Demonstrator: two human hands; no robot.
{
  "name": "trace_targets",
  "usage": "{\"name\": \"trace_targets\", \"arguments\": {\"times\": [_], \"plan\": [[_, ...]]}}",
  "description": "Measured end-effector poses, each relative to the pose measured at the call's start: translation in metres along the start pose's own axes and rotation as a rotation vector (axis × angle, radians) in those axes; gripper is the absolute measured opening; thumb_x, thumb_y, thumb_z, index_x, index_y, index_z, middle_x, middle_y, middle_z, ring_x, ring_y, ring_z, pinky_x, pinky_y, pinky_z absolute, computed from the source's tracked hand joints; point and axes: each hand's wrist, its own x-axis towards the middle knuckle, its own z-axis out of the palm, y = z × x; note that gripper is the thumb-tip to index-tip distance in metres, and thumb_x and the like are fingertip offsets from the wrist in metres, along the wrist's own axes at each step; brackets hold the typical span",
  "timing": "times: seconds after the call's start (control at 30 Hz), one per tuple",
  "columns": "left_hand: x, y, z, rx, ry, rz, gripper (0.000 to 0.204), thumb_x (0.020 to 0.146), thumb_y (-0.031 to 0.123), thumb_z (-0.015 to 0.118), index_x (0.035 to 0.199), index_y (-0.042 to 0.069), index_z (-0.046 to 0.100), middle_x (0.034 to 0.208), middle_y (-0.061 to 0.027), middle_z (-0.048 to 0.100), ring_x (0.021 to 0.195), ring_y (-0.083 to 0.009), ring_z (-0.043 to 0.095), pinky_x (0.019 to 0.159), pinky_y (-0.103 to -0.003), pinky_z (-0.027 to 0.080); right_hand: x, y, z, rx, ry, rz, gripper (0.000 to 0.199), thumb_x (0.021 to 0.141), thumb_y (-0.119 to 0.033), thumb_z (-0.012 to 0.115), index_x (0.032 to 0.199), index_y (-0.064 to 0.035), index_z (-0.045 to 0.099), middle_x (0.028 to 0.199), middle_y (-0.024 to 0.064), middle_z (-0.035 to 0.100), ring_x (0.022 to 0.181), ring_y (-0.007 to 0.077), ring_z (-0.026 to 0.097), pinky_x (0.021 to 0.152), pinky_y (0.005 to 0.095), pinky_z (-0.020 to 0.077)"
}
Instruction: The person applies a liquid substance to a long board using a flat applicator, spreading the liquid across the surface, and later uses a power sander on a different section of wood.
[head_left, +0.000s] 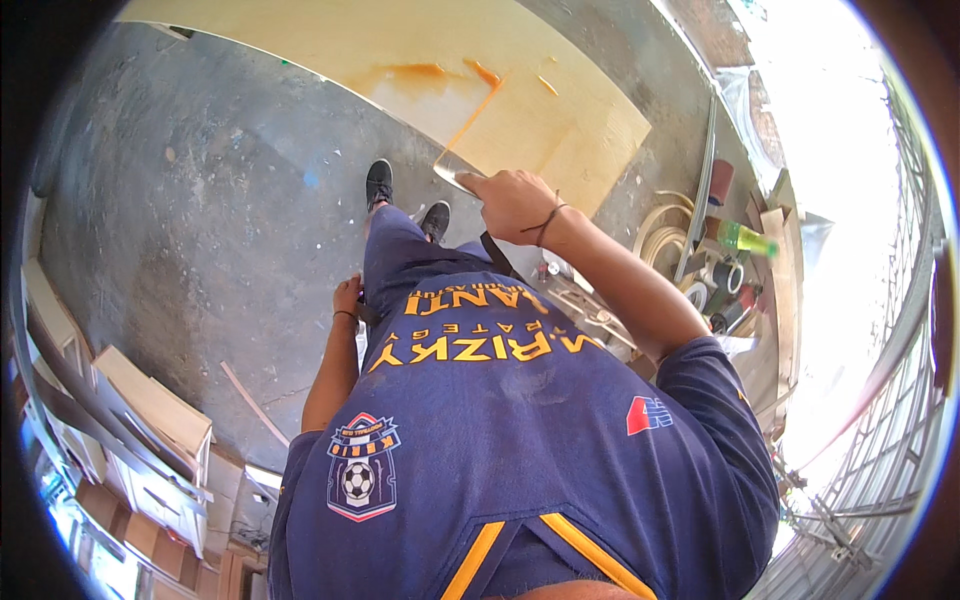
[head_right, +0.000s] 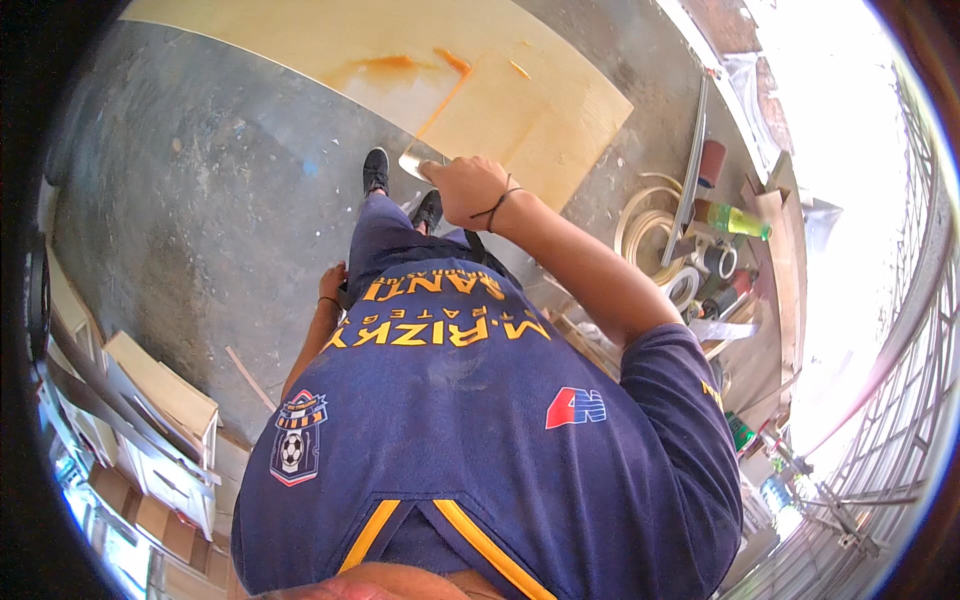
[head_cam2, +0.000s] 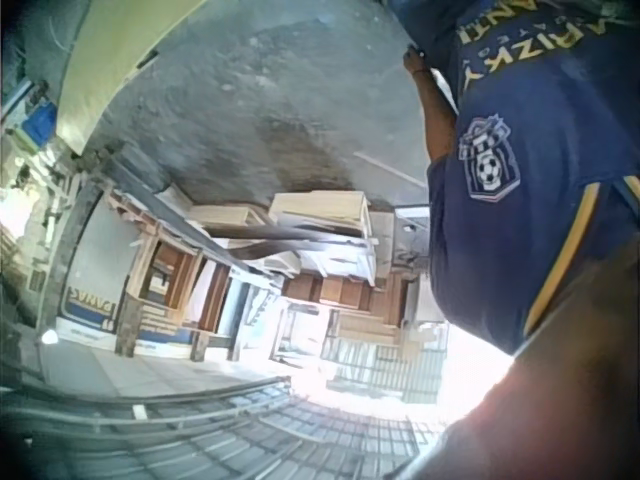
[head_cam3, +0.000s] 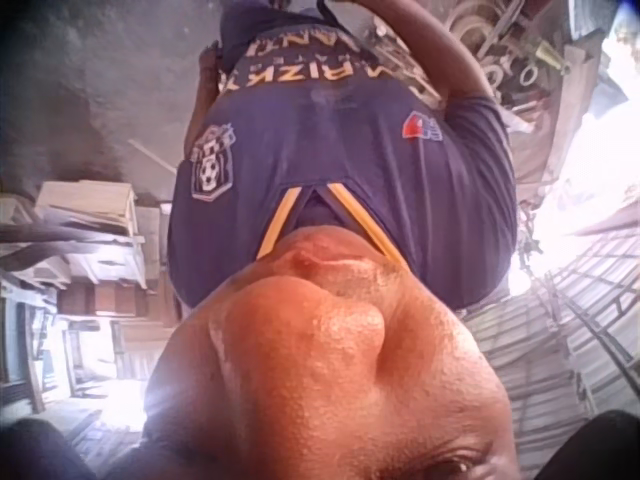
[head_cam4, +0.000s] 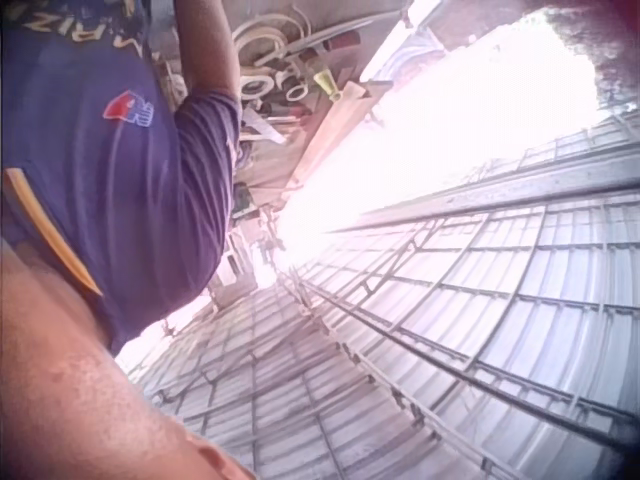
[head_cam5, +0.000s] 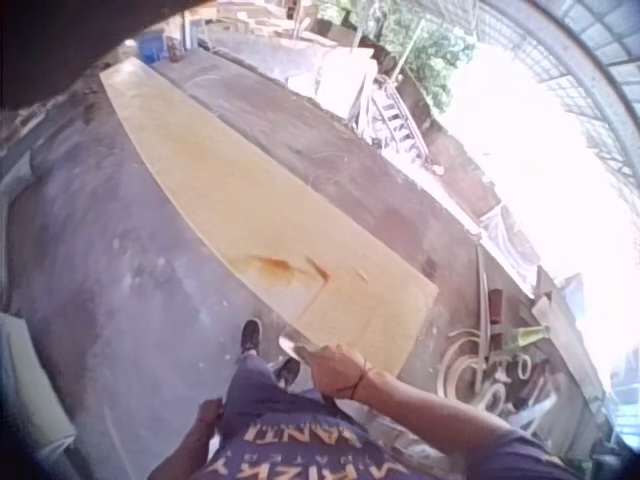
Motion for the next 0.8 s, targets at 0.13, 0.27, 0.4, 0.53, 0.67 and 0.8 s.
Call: {"name": "trace_targets", "arguments": {"times": [0.13,0.27,0.4,0.53,0.67,0.8], "plan": [[0.009,-0.016,0.007,0.014,0.016,0.003,0.047,0.079,0.044,0.056,0.083,-0.001,0.065,0.076,-0.011,0.063,0.073,-0.0191,0.06,0.065,-0.03,0.045,0.041,0.043,-0.044,-0.084,0.256,0.04,0.039,0.075,-0.013,0.046,0.113,-0.013,0.053,0.076,0.0182,0.063,0.07,0.0352,0.063,0.059,0.0445,0.0491],[-0.007,-0.026,0.006,0.08,0.004,0.092,0.046,0.08,0.044,0.055,0.09,0.0,0.062,0.08,-0.012,0.061,0.074,-0.0227,0.059,0.059,-0.035,0.048,0.103,0.091,-0.057,0.01,0.214,0.156,0.029,0.074,-0.017,0.048,0.1,-0.0084,0.058,0.084,0.0155,0.065,0.08,0.0324,0.064,0.066,0.0435,0.0503],[-0.015,-0.054,0.011,0.18,0.001,0.069,0.043,0.081,0.042,0.054,0.098,0.002,0.059,0.088,-0.0124,0.059,0.078,-0.0258,0.06,0.058,-0.039,0.051,0.084,0.014,-0.024,-0.121,0.068,0.081,0.031,0.073,-0.014,0.047,0.1,-0.0052,0.058,0.086,0.0174,0.064,0.082,0.0335,0.063,0.071,0.045,0.0491],[-0.004,-0.09,0.011,1.033,-0.115,0.255,0.032,0.08,0.031,0.056,0.099,0.007,0.059,0.096,-0.0111,0.062,0.089,-0.0264,0.061,0.07,-0.039,0.052,0.068,-0.01,-0.034,0.047,0.112,-0.185,0.035,0.075,-0.011,0.045,0.109,-0.0043,0.052,0.086,0.0218,0.062,0.079,0.0374,0.061,0.071,0.0431,0.0493],[-0.016,-0.083,0.009,0.784,0.016,0.27,0.026,0.08,0.026,0.051,0.087,0.004,0.063,0.09,-0.0183,0.063,0.087,-0.0349,0.06,0.073,-0.043,0.048,0.112,0.033,-0.092,0.069,0.288,-0.106,0.033,0.076,-0.011,0.046,0.106,-0.0032,0.054,0.086,0.0221,0.062,0.08,0.0373,0.061,0.071,0.0442,0.0491],[-0.026,-0.043,-0.002,0.886,0.003,0.261,0.019,0.082,0.012,0.048,0.095,0.004,0.059,0.093,-0.0157,0.062,0.089,-0.0316,0.06,0.077,-0.039,0.05,0.161,0.053,-0.052,-0.146,0.186,-0.021,0.029,0.075,-0.013,0.045,0.099,-0.0013,0.058,0.087,0.0174,0.065,0.077,0.0315,0.065,0.067,0.0411,0.0511]]}}
